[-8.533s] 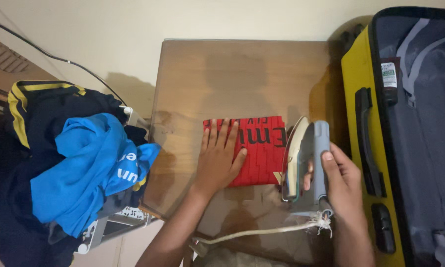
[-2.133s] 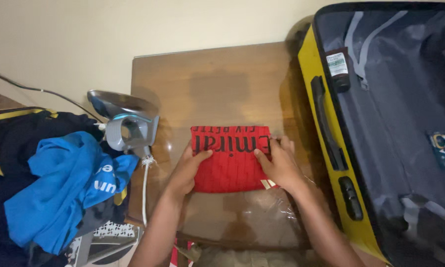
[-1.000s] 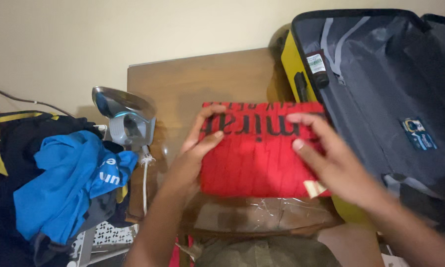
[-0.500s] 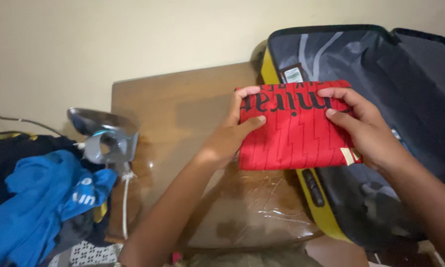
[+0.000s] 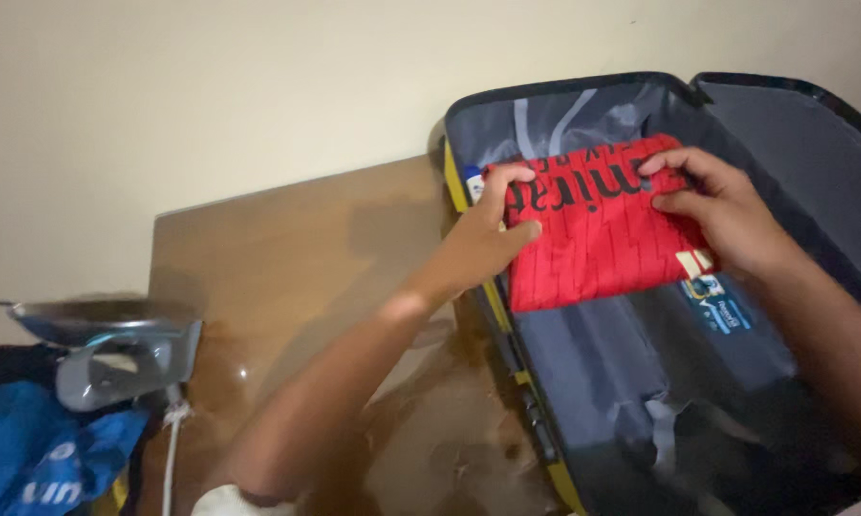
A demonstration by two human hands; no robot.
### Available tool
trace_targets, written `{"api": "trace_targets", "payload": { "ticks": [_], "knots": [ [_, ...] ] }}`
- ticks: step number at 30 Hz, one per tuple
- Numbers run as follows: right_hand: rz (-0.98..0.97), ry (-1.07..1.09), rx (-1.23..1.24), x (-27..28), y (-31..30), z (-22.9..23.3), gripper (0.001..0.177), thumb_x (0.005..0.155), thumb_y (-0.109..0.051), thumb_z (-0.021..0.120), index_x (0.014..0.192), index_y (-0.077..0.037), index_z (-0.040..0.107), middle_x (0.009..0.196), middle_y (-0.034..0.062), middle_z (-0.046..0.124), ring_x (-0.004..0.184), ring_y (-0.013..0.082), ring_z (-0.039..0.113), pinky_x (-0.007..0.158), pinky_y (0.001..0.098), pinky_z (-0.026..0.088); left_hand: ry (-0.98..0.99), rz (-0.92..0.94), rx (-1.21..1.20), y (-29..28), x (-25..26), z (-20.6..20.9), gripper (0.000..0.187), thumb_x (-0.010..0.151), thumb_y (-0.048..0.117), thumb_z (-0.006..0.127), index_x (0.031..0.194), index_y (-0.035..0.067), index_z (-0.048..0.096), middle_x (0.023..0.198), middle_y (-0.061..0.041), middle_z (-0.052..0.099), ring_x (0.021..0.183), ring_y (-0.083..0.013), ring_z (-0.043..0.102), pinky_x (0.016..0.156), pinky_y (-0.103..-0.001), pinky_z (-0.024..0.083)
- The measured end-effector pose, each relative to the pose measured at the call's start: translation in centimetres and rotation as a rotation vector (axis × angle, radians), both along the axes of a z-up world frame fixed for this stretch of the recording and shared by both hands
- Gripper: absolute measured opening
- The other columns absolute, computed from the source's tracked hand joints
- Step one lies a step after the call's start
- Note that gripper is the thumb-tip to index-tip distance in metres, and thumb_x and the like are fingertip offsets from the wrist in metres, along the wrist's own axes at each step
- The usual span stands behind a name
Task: The person irons a red and white soccer jersey on a wooden table, folds it, and places it into an open suitcase. Then the person irons a black and yellow soccer jersey on the same table.
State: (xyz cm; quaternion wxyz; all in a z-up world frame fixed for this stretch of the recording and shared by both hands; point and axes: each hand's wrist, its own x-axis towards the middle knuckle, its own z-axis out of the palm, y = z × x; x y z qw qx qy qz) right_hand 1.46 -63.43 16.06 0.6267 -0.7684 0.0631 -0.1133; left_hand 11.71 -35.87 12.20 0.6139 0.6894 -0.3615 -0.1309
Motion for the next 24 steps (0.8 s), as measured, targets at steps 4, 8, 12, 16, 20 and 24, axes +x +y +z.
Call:
{"api": "trace_targets", "payload": {
  "ticks": [4, 8, 12, 16, 20, 24],
  "knots": [
    [-0.027, -0.044, -0.146, 3.0, -4.9, -1.1, 0.031, 0.092, 0.008, 0.060, 0.119, -0.006, 0.065, 0.115, 0.0034, 0.061, 0.105, 0.0122, 0.059, 0.091, 0.0270, 0.051, 0.130, -0.016, 0.066, -4.9, 4.3, -0.5, 0.054, 0.088, 0.017, 0.065, 0.140, 0.014, 0.052, 0.098, -0.011, 0.069, 0.072, -0.0148, 0.065, 0.059, -0.032, 0.057],
    [-0.037, 0.004, -0.170, 5.8, -9.2, -2.6, 0.027, 0.094, 0.006, 0.059, 0.117, -0.008, 0.065, 0.113, 0.0024, 0.063, 0.103, 0.0120, 0.060, 0.088, 0.0269, 0.051, 0.261, -0.080, 0.026, -9.2, 8.2, -2.5, 0.048, 0.090, 0.014, 0.065, 0.137, 0.011, 0.057, 0.097, -0.006, 0.069, 0.076, -0.0100, 0.068, 0.059, -0.028, 0.062],
    [-0.020, -0.033, -0.203, 8.5, -12.0, -4.1, 0.028, 0.095, 0.006, 0.057, 0.119, -0.007, 0.064, 0.116, 0.0033, 0.062, 0.108, 0.0133, 0.059, 0.093, 0.0283, 0.050, 0.246, -0.076, 0.020, -12.2, 11.2, -4.2, 0.045, 0.087, 0.009, 0.064, 0.133, 0.009, 0.062, 0.087, -0.002, 0.063, 0.074, -0.0113, 0.069, 0.060, -0.029, 0.066],
    [-0.067, 0.067, -0.145, 11.2, -13.2, -5.8, 0.027, 0.095, 0.004, 0.055, 0.118, -0.009, 0.063, 0.115, 0.0034, 0.063, 0.104, 0.0148, 0.061, 0.089, 0.0299, 0.053, 0.127, -0.025, 0.162, -14.0, 14.5, -5.7, 0.043, 0.084, 0.007, 0.066, 0.127, 0.011, 0.067, 0.078, -0.004, 0.061, 0.067, -0.0146, 0.066, 0.058, -0.031, 0.063],
    [-0.025, 0.032, -0.153, 13.3, -14.2, -7.5, 0.029, 0.094, 0.006, 0.054, 0.118, -0.010, 0.063, 0.116, 0.0032, 0.063, 0.105, 0.0149, 0.060, 0.090, 0.0297, 0.052, -0.211, 0.082, 0.211, -14.8, 17.2, -7.5, 0.037, 0.081, 0.012, 0.073, 0.118, 0.013, 0.072, 0.090, -0.009, 0.072, 0.079, -0.0185, 0.072, 0.073, -0.036, 0.063],
    [-0.035, 0.073, -0.095, 15.4, -14.8, -9.5, 0.031, 0.093, 0.007, 0.052, 0.117, -0.010, 0.064, 0.115, 0.0035, 0.064, 0.104, 0.0154, 0.061, 0.089, 0.0307, 0.052, -0.354, 0.193, 0.408, -15.3, 18.7, -7.8, 0.038, 0.078, 0.023, 0.076, 0.116, 0.021, 0.073, 0.113, -0.013, 0.075, 0.107, -0.0310, 0.071, 0.094, -0.045, 0.057]
  ]
}}
